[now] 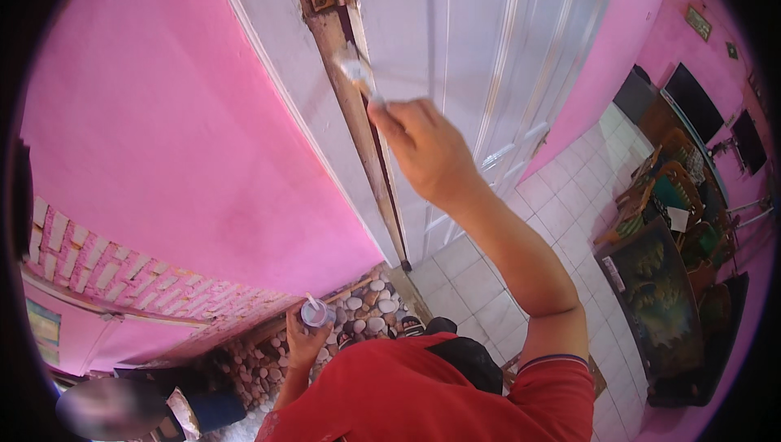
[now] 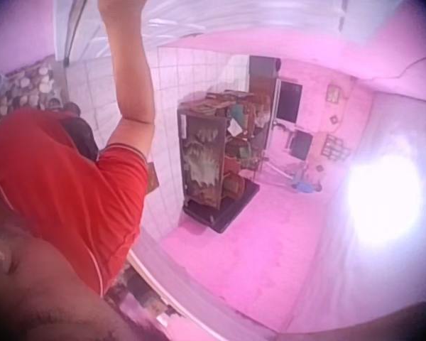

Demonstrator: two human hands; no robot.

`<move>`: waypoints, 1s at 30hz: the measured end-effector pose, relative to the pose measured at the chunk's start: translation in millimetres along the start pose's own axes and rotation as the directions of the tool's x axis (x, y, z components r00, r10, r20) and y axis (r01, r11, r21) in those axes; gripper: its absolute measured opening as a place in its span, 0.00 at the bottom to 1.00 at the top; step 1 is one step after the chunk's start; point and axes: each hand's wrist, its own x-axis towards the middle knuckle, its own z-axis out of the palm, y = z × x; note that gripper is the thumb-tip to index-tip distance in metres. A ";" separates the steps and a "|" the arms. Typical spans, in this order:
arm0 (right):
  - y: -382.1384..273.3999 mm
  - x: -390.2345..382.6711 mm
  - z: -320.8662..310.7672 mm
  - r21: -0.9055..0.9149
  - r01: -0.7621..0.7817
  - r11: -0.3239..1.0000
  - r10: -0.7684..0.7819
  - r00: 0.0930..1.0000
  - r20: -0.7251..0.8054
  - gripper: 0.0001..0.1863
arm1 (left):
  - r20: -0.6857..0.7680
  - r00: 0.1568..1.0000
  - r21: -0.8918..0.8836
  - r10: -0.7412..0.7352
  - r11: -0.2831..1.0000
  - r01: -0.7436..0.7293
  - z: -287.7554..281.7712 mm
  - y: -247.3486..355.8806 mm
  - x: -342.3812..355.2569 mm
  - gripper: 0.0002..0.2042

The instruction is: The person paints a wooden door frame with white paint using a brush, dipping the brush into a small plastic cup of paint. They apply paint to the vertical edges and hinges of the door frame while standing and sitting on the floor.

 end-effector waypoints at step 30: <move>0.8 25.6 -4.9 0.088 0.037 0.995 -0.034 0.999 -0.030 0.18 | -0.084 0.996 -0.069 0.021 0.997 -0.027 -0.9 -6.4 -0.2 0.34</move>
